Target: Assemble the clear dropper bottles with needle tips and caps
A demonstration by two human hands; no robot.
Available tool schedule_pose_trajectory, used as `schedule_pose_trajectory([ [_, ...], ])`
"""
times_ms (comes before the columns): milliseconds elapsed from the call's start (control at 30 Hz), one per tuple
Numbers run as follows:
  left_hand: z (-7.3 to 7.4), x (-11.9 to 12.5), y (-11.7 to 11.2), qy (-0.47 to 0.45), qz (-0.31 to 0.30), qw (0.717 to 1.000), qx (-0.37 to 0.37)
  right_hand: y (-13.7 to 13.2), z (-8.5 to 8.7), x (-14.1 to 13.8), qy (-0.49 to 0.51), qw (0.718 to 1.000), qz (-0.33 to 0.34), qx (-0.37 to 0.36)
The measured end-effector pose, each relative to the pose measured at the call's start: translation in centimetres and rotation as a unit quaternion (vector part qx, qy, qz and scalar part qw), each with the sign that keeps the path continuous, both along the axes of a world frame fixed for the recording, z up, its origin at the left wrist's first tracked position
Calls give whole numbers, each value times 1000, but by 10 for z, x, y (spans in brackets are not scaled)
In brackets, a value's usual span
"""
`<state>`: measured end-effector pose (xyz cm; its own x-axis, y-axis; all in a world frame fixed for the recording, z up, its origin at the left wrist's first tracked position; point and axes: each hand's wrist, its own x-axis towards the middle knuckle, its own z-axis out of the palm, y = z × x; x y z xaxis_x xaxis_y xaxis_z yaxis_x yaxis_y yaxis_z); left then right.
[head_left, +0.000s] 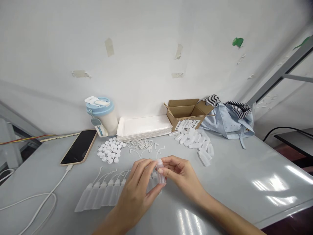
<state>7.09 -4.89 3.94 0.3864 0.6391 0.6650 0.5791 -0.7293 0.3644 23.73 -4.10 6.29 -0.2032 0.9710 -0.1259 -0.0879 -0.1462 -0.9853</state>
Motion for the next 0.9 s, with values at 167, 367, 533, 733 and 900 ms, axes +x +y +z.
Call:
schedule_pose_trajectory([
  [167, 3, -2, -1, 35, 4, 999, 18, -2, -3, 1, -29, 999, -8, 12],
  [367, 4, -2, 2, 48, -34, 998, 16, -1, -2, 1, -61, 998, -8, 23],
  [533, 3, 0, 4, 42, -49, 998, -20, 6, 3, 8, -62, 998, 21, -6],
  [733, -2, 5, 5, 80, -63, 992, -76, 17, 2, 26, -130, 983, 121, -39],
  [900, -6, 9, 4, 121, -61, 983, -122, 29, 4, 43, -263, 959, 102, 0],
])
